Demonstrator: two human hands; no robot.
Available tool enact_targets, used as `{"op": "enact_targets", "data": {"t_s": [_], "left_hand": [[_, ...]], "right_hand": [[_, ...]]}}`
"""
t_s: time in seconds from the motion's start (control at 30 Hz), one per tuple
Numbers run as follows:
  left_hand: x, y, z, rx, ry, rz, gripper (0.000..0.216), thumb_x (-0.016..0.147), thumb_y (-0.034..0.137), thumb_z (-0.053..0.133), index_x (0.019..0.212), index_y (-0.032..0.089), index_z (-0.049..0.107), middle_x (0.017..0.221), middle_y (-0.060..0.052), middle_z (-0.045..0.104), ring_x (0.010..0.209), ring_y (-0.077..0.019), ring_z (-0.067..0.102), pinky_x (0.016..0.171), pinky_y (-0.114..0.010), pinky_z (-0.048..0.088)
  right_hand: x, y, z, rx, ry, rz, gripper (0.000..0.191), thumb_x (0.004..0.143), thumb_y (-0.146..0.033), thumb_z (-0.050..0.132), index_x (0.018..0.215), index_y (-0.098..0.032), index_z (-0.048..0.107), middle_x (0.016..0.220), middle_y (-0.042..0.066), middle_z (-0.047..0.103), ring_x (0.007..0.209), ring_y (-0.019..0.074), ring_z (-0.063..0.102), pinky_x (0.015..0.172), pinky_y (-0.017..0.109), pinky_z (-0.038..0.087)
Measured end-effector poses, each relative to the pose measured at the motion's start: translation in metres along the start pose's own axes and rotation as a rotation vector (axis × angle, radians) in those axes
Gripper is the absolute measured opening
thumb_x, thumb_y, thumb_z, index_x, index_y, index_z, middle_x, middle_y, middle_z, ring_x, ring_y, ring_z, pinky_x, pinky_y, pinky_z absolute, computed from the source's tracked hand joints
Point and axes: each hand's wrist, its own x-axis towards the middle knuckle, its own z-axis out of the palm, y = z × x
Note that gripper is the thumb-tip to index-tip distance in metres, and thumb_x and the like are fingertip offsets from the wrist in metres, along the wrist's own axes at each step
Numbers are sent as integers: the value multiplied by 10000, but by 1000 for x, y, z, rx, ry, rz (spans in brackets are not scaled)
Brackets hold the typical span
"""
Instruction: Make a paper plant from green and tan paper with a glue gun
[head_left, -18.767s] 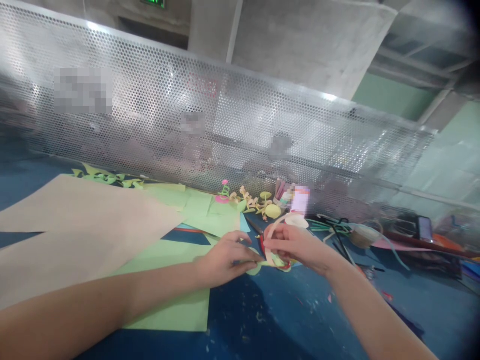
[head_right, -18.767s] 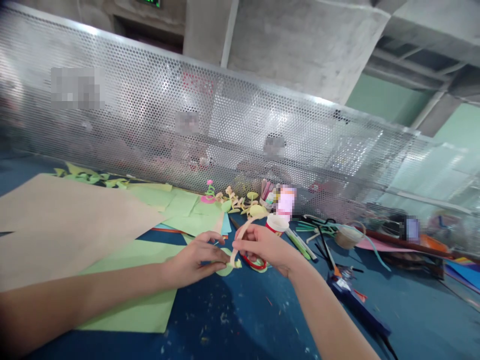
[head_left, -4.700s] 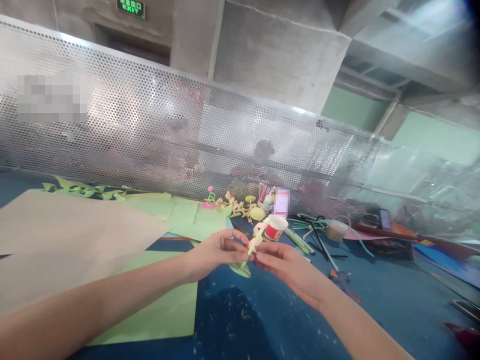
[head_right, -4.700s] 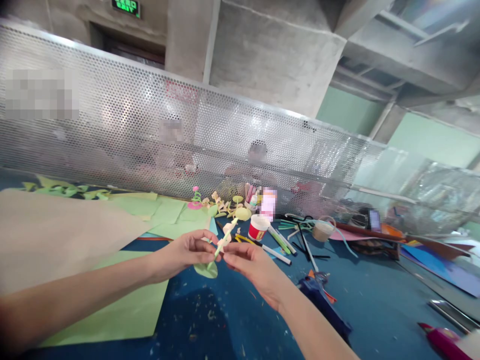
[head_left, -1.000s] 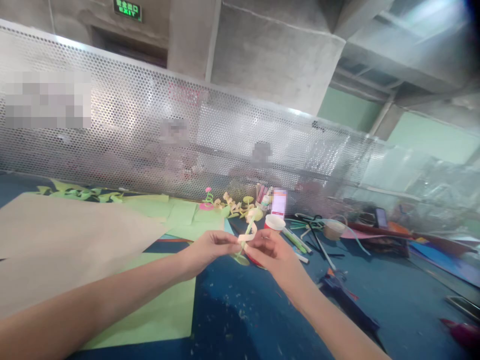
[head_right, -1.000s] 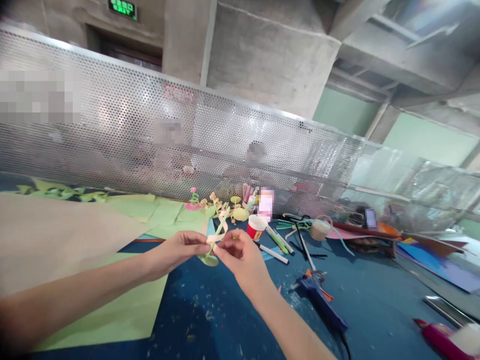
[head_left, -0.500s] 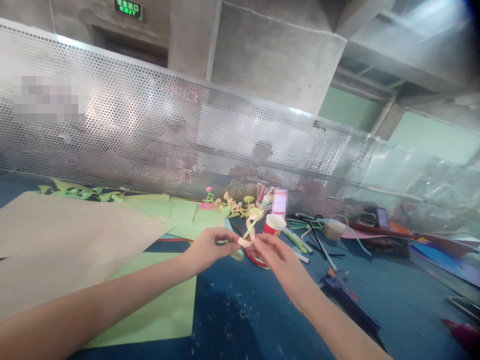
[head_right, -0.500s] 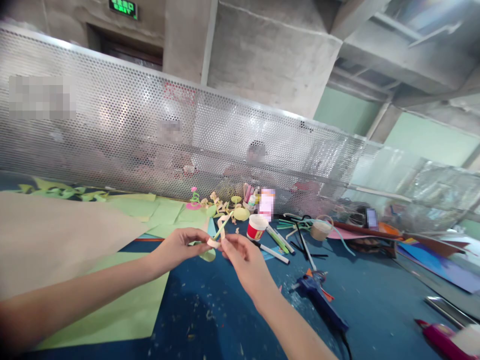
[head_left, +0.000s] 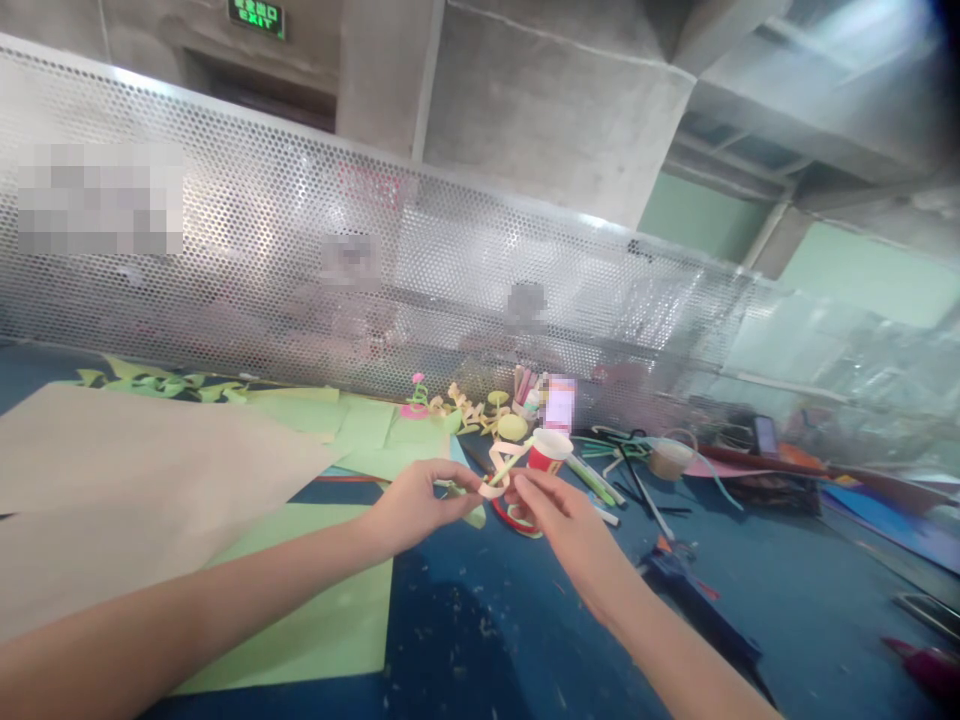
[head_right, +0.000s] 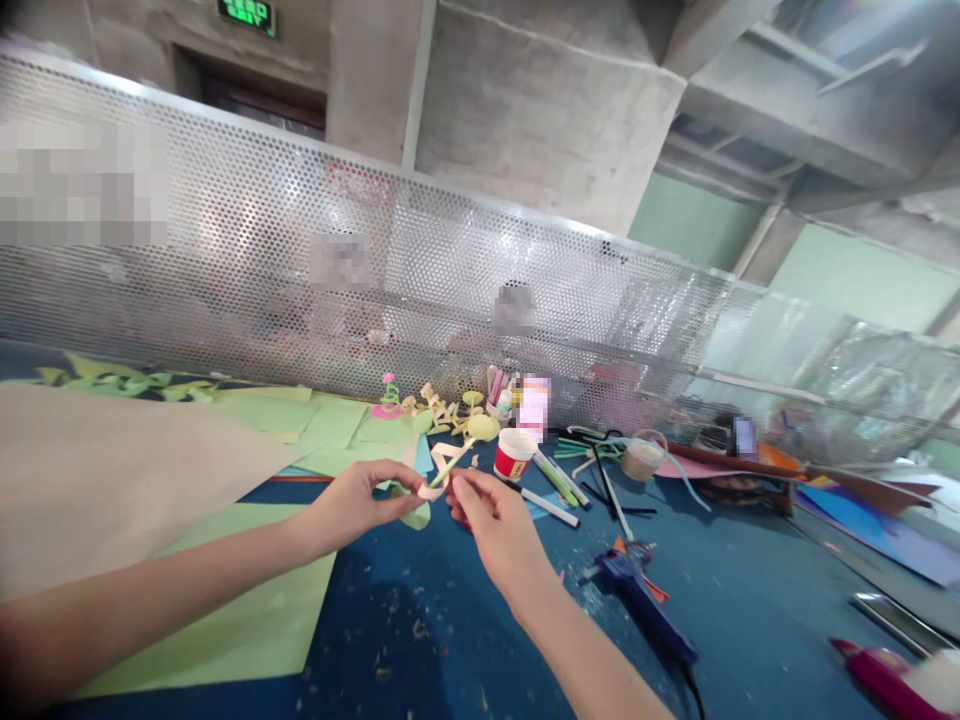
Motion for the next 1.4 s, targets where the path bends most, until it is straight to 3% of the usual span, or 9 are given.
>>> {"op": "enact_targets", "data": {"t_s": [0.3, 0.43, 0.57, 0.7, 0.77, 0.83, 1.03, 1.17, 1.4], "left_hand": [[-2, -3, 4, 60, 61, 10, 174, 712, 348, 583, 824, 241, 662, 882, 8, 653, 835, -157, 582, 756, -247, 428], [-3, -9, 5, 96, 77, 9, 174, 709, 328, 578, 826, 238, 670, 907, -8, 651, 861, -168, 573, 757, -251, 432], [-3, -14, 4, 139, 94, 12, 183, 720, 325, 560, 829, 234, 674, 923, -25, 643, 870, -180, 566, 773, -275, 428], [-3, -18, 4, 131, 112, -11, 188, 721, 347, 560, 832, 243, 672, 938, -22, 635, 850, -180, 569, 770, -288, 429], [-1, -21, 4, 124, 133, -21, 195, 717, 356, 566, 833, 237, 669, 935, -20, 635, 840, -178, 572, 783, -294, 427], [-1, -22, 6, 117, 151, -25, 197, 717, 359, 569, 829, 230, 668, 926, -18, 639, 840, -178, 573, 798, -297, 424], [-7, -15, 14, 91, 118, -23, 189, 736, 355, 555, 844, 245, 663, 920, 0, 646, 849, -176, 573, 798, -288, 423], [-14, -9, 20, 83, 84, -19, 176, 733, 351, 564, 840, 257, 667, 931, 3, 644, 919, -187, 556, 831, -292, 404], [-19, -13, 26, 84, 49, -9, 156, 724, 308, 573, 830, 244, 667, 880, -13, 633, 844, -173, 562, 795, -282, 418]], "right_hand": [[-1, 1, -1, 14, -22, -17, 316, 764, -435, 527, 955, -192, 590, 857, 42, 646, 849, 182, 600, 739, 275, 491], [-5, 7, -11, -163, -65, -97, 298, 795, -422, 466, 971, -195, 545, 883, 51, 626, 848, 177, 591, 727, 287, 493], [-12, 22, -47, -643, 35, -197, 170, 774, -376, 475, 831, -217, 483, 808, 38, 604, 747, 182, 585, 652, 291, 456], [-14, 50, -107, -1159, 252, -124, 210, 732, -390, 470, 623, -235, 381, 544, -1, 509, 503, 184, 487, 493, 292, 342], [-15, 60, -131, -1234, 301, -62, 272, 713, -408, 478, 549, -235, 347, 506, 0, 493, 473, 178, 458, 483, 288, 320], [-17, 62, -141, -1179, 221, -2, 316, 731, -440, 457, 513, -229, 372, 482, 0, 497, 469, 175, 460, 498, 292, 331], [-27, 30, -83, -451, -218, 64, 270, 772, -454, 474, 761, -213, 593, 723, 35, 649, 682, 193, 601, 626, 289, 463], [-21, 21, -36, -200, -165, 8, 393, 752, -439, 527, 1052, -192, 586, 926, 73, 653, 838, 214, 610, 730, 328, 485], [-7, 16, -6, -83, -142, -108, 276, 778, -382, 515, 908, -191, 665, 838, 46, 676, 753, 190, 622, 712, 304, 489]]}}
